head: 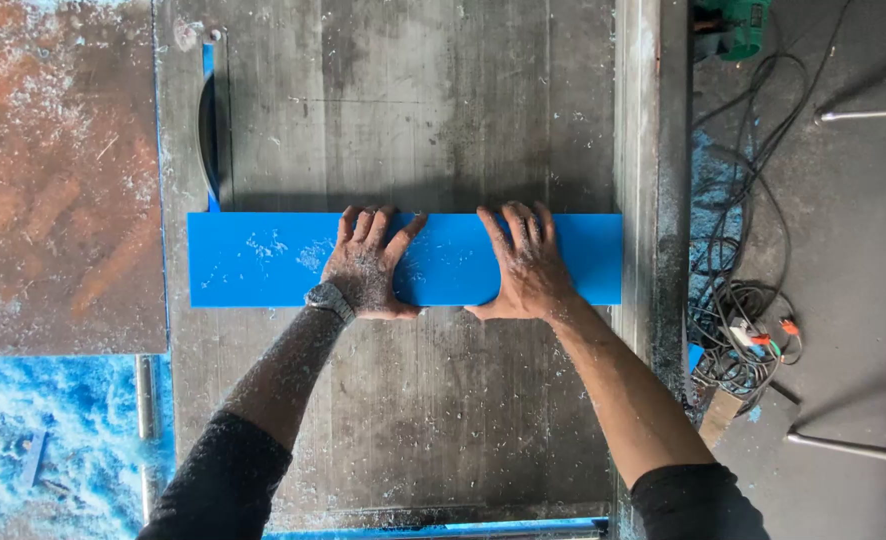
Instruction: Cutting blue plastic panels into specific sizes using a table saw and a measuring ruler.
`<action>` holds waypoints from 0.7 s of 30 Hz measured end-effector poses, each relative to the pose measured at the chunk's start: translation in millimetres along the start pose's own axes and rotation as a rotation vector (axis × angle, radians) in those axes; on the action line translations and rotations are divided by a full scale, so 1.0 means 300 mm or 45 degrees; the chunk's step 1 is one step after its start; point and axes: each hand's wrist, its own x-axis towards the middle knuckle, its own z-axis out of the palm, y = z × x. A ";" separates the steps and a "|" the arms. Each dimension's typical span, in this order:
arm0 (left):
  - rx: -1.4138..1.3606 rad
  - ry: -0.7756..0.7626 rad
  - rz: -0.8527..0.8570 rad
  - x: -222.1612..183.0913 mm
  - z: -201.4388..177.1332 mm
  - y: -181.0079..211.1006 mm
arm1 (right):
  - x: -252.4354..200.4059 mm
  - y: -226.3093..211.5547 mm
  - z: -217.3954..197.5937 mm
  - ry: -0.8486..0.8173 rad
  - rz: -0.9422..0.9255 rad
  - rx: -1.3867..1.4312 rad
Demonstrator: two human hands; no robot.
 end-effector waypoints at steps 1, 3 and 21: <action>0.000 0.003 -0.016 0.005 -0.004 -0.001 | 0.012 -0.002 -0.024 -0.001 -0.016 0.002; -0.040 0.029 0.013 0.007 -0.017 -0.010 | 0.041 -0.014 -0.071 -0.092 -0.039 0.016; -0.070 0.195 0.056 -0.008 -0.059 -0.038 | 0.057 -0.001 -0.032 0.023 -0.014 -0.053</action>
